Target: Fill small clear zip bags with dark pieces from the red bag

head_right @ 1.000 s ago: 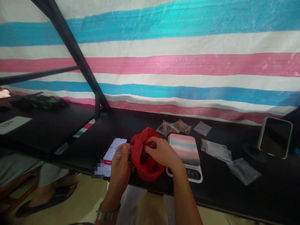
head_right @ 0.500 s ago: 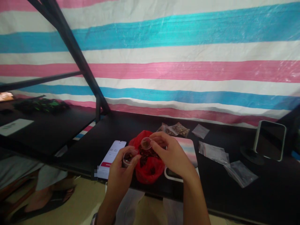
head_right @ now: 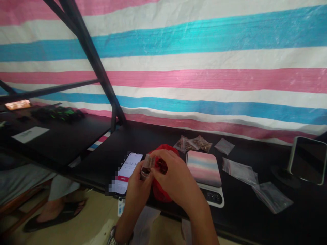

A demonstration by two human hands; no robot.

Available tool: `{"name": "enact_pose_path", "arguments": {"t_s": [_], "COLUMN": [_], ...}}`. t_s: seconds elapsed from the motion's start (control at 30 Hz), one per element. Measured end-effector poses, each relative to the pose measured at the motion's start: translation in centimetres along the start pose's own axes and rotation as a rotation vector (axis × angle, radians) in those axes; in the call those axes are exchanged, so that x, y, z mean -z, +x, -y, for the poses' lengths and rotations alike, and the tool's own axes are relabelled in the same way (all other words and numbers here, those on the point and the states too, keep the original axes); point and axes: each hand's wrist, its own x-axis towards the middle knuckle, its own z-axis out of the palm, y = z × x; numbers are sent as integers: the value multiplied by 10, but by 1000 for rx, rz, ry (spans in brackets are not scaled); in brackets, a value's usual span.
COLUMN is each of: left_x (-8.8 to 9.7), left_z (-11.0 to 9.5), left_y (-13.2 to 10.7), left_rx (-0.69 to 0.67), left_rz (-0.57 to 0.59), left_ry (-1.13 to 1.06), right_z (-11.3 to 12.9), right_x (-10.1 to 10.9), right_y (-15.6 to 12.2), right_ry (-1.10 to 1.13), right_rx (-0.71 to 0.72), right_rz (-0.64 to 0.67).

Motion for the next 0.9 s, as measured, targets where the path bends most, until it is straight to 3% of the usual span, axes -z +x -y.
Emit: {"name": "enact_pose_path", "arguments": {"t_s": [0.2,0.37,0.43,0.53,0.63,0.77,0.9], "left_x": [-1,6,15,33,44,41,31], "left_z": [-1,-11,-21,-38,-50,-54,-48], "left_y": [1,1,-3,-13,-27,-39,-43], "left_rx": [14,-6,-14,85,178,288,280], "left_rz": [-1,-68,-63,130,368,599,683], "left_ry": [-40,5,72,214,304,337,333], "right_z": [1,-7,-17,-36,-45,-39,-31], "right_x": [-1,4,8,13,16,28,40], "right_y": [-2,2,5,7,5,-10,-26], "right_ry": [-52,-60,-116,-225,-252,-85,-111], "right_rx": [41,39,-2,-119,-201,-241,-310], "right_rz": [-5,-171,-168,-23,29,167,260]}}
